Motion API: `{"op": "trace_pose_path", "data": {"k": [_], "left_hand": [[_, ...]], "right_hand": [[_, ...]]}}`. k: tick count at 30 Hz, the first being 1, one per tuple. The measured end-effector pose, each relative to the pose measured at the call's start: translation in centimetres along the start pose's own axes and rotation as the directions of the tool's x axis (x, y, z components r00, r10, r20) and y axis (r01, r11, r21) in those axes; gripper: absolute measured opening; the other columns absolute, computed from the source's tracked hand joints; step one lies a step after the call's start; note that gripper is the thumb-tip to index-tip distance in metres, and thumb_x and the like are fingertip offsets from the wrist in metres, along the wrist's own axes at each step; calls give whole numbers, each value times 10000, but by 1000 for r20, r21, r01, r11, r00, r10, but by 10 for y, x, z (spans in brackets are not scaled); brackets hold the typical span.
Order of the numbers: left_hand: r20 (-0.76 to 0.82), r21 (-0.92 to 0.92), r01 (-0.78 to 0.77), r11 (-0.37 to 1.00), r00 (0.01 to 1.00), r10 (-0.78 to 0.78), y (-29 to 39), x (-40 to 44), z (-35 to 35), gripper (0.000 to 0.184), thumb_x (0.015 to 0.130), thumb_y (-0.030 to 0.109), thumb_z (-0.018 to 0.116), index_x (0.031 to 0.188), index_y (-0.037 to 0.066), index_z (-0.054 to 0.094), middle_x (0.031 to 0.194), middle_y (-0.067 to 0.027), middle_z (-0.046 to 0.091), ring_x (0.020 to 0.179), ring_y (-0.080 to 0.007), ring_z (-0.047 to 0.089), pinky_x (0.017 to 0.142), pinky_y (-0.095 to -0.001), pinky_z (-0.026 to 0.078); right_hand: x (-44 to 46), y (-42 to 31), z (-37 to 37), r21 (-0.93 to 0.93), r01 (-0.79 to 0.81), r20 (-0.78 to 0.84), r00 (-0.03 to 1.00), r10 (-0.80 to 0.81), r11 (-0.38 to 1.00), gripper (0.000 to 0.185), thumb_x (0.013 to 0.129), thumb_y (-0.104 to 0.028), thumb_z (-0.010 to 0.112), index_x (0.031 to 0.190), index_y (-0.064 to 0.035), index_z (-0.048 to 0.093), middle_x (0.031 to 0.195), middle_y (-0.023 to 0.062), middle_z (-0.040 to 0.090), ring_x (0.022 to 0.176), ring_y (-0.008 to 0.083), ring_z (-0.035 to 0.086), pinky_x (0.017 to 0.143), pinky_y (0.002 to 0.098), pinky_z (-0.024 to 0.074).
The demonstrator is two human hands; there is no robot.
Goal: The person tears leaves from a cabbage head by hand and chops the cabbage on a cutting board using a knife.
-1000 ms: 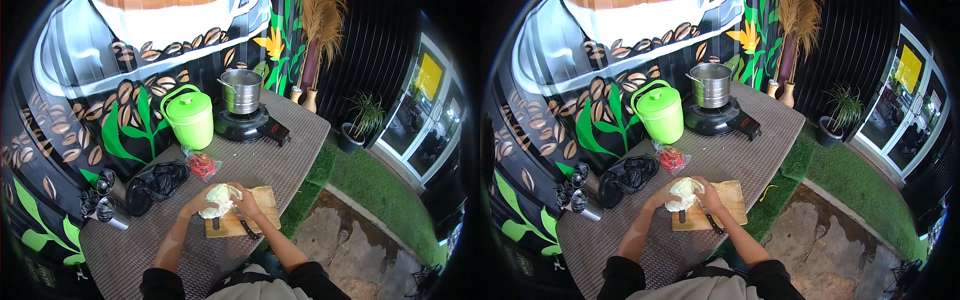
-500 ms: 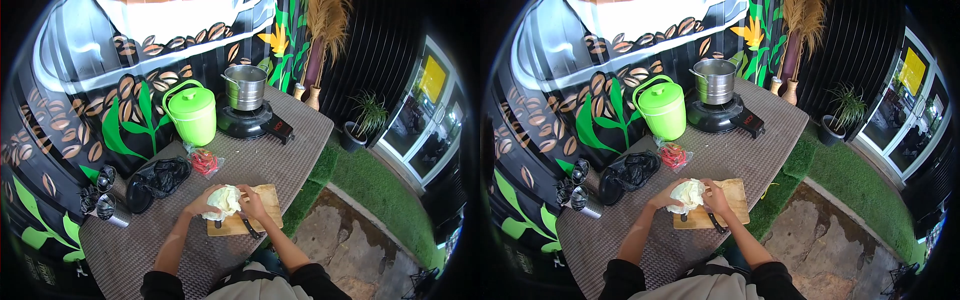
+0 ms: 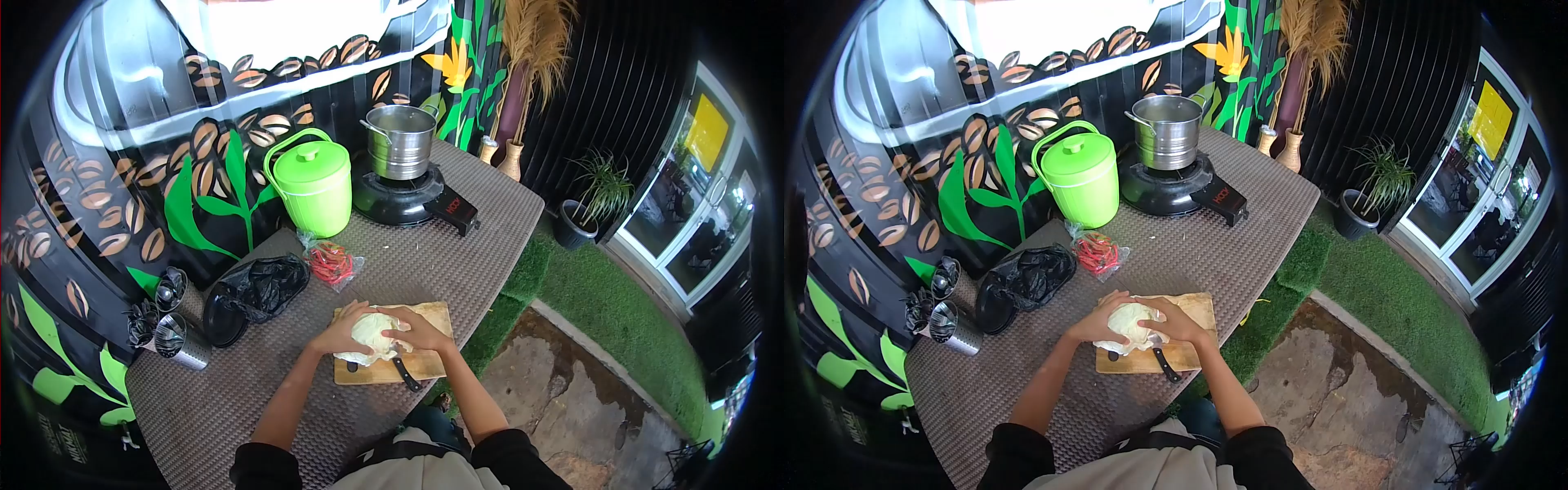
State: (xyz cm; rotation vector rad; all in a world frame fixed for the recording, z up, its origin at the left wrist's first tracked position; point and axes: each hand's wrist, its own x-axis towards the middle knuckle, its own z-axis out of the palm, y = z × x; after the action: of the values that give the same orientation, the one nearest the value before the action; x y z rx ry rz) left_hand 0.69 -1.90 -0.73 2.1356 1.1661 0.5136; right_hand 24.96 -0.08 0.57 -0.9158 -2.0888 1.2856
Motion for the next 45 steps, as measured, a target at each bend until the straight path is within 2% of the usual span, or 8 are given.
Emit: {"op": "trace_pose_path", "data": {"k": [10,15,24,27,31,34,41,45], "left_hand": [[-169,131,14,991,986,8,35,-14,2,1133,508,455,852,1446,172,282,1477,-185,257,1380,-427,147,1110,-528,167],[-187,-92,-2,996,982,-15,30,-17,-7,724,568,349,862,1188,82,603,1238,-139,571,1185,-304,509,1005,-399,394],[-375,-197,-13,980,925,-63,29,1,-2,375,622,4,712,996,27,690,1009,-118,681,917,-257,654,836,-326,504],[-486,-121,21,992,871,-78,49,12,4,309,640,73,759,945,52,711,911,-76,688,919,-275,619,859,-354,480],[-593,146,-37,989,796,118,62,19,26,514,601,131,803,1092,75,660,1035,-72,643,1058,-278,536,942,-375,426],[-634,180,111,977,773,29,83,18,29,1061,505,265,873,1401,92,333,1333,-137,413,1239,-347,342,1050,-467,294],[-798,185,201,962,601,28,83,13,33,955,494,200,885,1312,92,405,1169,-123,487,1129,-326,403,949,-450,347],[-779,16,252,968,610,-146,60,6,39,576,564,262,859,960,85,479,907,-74,538,918,-280,496,768,-432,378]], "right_hand": [[-7,7,-14,-32,57,85,995,-54,998,389,900,-280,600,1258,-132,557,1256,117,540,1117,249,535,937,375,450],[-6,12,-18,-86,87,97,992,-78,992,365,919,-244,571,1258,-112,551,1222,124,569,1099,257,556,921,383,460],[-13,16,-8,-386,197,-2,977,-214,901,370,951,-216,476,1283,-51,475,1135,224,595,966,359,609,874,389,476],[-14,16,-14,-391,49,86,996,-17,919,447,882,-188,563,1289,-50,443,1097,210,610,944,330,627,850,378,497],[-18,26,-21,-123,-93,97,990,105,988,553,778,-120,656,1281,-55,437,1105,158,610,1000,280,616,850,363,513],[-15,36,-27,-125,-84,122,988,99,989,532,761,-84,664,1257,-46,474,1101,146,617,1005,260,615,843,348,517],[-13,54,-14,-157,52,-7,999,-53,986,422,788,-98,629,1189,4,547,1109,181,627,1026,278,613,843,367,497],[-11,55,-8,-155,22,-58,998,-31,988,355,830,-127,581,1156,13,565,1078,194,637,1024,304,615,859,379,487]]}}
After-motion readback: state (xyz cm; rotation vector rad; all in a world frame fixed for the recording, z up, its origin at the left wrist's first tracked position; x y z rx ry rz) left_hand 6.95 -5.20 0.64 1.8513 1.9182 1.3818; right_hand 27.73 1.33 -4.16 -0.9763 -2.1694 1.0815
